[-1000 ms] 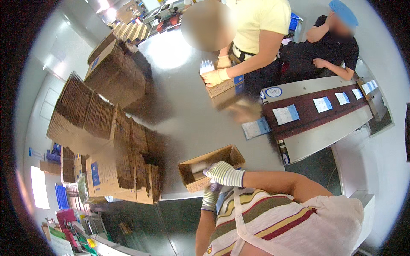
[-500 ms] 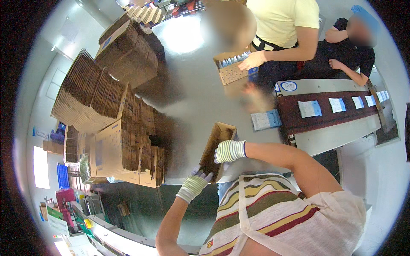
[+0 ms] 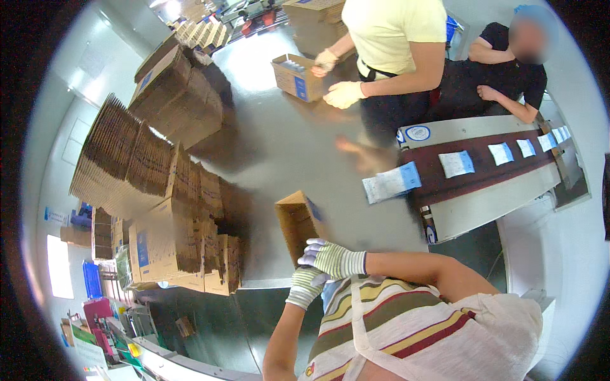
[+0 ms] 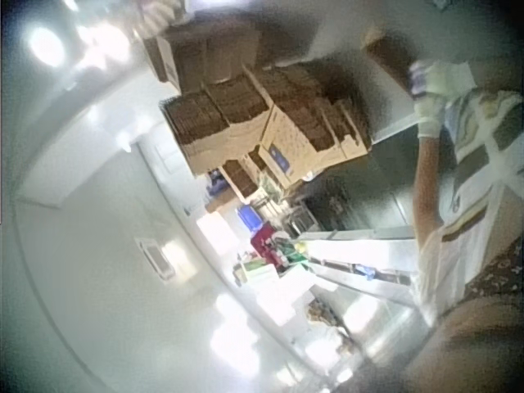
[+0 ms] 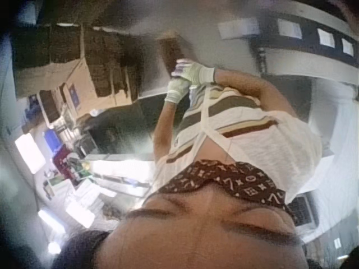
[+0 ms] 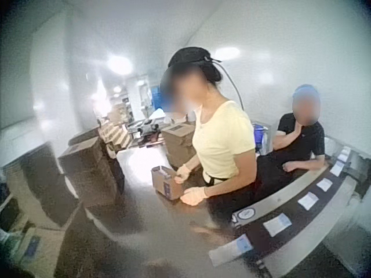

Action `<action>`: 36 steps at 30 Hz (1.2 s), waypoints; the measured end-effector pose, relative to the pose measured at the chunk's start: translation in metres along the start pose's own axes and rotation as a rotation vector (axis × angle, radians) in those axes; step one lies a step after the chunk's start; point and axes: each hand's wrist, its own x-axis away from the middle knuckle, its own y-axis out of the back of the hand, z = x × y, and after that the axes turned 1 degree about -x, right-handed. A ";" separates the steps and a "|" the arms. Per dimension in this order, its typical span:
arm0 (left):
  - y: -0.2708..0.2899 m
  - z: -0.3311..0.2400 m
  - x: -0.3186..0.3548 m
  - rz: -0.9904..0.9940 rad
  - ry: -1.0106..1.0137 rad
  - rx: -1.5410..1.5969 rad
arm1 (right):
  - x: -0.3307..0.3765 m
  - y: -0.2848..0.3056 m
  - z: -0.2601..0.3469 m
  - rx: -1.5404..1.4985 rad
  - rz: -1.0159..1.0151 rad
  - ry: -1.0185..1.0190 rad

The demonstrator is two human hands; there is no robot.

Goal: The person packs small blue and white packets into cardboard boxes at a long metal table, working alongside others in a manufacturing facility.

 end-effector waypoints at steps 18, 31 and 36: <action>-0.009 -0.052 0.008 -0.461 0.028 0.064 | 0.099 0.219 -0.194 0.401 0.459 -0.814; 0.018 -0.083 0.003 -0.503 -0.138 0.275 | 0.143 0.149 -0.067 0.218 0.526 -1.014; 0.029 -0.084 0.008 -0.379 -0.114 0.054 | 0.105 0.160 -0.018 -0.164 -0.201 -0.319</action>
